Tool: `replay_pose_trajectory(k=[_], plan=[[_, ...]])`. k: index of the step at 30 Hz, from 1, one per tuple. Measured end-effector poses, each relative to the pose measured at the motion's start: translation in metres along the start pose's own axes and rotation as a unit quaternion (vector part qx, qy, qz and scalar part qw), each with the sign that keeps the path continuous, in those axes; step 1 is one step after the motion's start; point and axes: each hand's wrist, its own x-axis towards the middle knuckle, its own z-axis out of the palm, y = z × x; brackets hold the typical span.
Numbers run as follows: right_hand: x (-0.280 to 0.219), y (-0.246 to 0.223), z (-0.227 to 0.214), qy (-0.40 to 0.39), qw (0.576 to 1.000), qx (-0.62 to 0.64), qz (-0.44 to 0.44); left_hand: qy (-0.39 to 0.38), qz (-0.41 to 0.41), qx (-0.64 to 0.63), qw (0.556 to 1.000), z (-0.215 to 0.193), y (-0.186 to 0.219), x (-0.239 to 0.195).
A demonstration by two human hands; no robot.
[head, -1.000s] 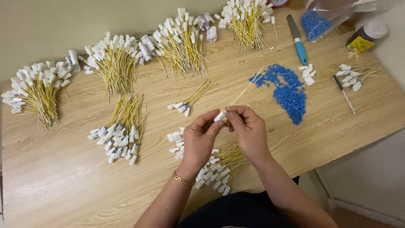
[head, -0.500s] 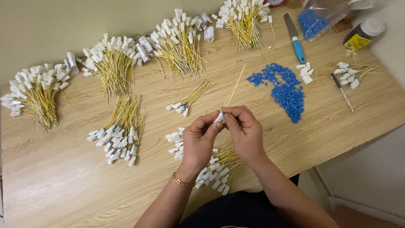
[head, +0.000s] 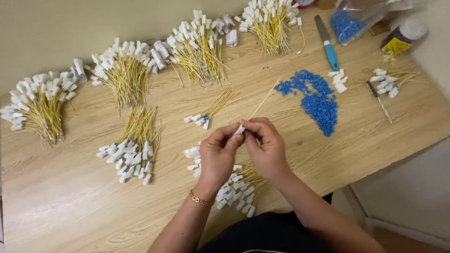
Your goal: Assembling small blue beads onto thin wires at a workbench
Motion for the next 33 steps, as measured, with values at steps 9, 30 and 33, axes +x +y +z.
replay_pose_trajectory(k=[9, 30, 33], plan=[[0.002, -0.002, 0.011, 0.007, 0.997, 0.076, 0.034, 0.02, 0.041, 0.032, 0.998, -0.002, 0.0, 0.006], [0.094, 0.197, -0.141, -0.025, 0.811, -0.569, 0.132, 0.067, 0.243, 0.586, 0.771, -0.1, -0.022, 0.085], [0.103, 0.201, -0.136, -0.042, 0.785, -0.592, 0.179, 0.018, 0.291, 0.554, 0.779, -0.085, -0.024, 0.074]])
